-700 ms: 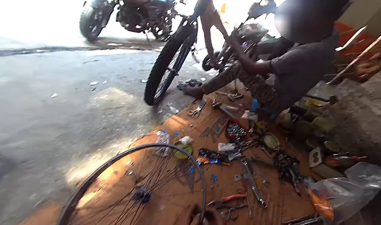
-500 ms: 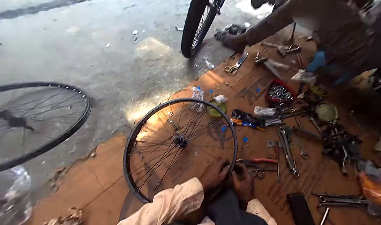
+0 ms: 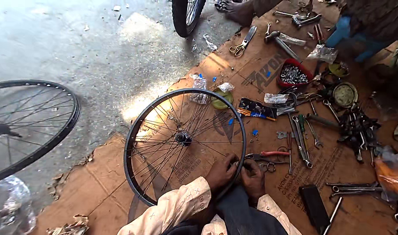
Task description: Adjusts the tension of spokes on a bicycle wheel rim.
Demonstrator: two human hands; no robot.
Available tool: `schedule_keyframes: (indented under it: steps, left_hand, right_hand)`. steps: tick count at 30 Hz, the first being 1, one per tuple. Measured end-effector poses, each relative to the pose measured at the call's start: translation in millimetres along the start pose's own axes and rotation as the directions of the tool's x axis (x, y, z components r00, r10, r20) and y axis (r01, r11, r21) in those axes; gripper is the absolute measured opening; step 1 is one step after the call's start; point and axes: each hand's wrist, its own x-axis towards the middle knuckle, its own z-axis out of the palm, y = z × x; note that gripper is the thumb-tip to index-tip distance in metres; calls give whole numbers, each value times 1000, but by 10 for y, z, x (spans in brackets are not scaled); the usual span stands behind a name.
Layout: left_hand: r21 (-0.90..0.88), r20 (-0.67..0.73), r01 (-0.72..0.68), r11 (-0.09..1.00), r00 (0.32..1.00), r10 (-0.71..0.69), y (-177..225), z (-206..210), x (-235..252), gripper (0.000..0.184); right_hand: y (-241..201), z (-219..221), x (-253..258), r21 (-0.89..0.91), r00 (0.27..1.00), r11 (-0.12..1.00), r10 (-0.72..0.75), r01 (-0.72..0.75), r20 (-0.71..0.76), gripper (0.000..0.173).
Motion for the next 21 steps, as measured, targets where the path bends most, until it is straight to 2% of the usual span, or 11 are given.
schedule_keyframes:
  steps: [4, 8, 11, 14, 18, 21]
  left_hand:
    - [150, 27, 9, 989, 1000, -14, 47, -24, 32, 45]
    - [70, 24, -43, 997, 999, 42, 3, 1, 29, 38]
    - [94, 31, -3, 996, 1000, 0, 12, 8, 24, 41]
    - [26, 5, -18, 1000, 1000, 18, -51, -65, -35, 43]
    - [12, -147, -32, 999, 989, 34, -179, -260, -287, 44]
    - [35, -299, -38, 999, 953, 47, -370, -373, -521, 33]
  right_hand:
    - [35, 8, 5, 10, 999, 999, -38, 38, 5, 15]
    - [19, 6, 11, 40, 999, 998, -39, 39, 1, 16]
    - [44, 12, 0, 29, 1000, 999, -30, 30, 6, 18]
    - [48, 23, -3, 47, 1000, 999, 16, -16, 12, 20]
    - [28, -19, -7, 61, 995, 994, 89, -92, 41, 23]
    - [23, -81, -7, 80, 989, 988, 126, -133, 80, 26]
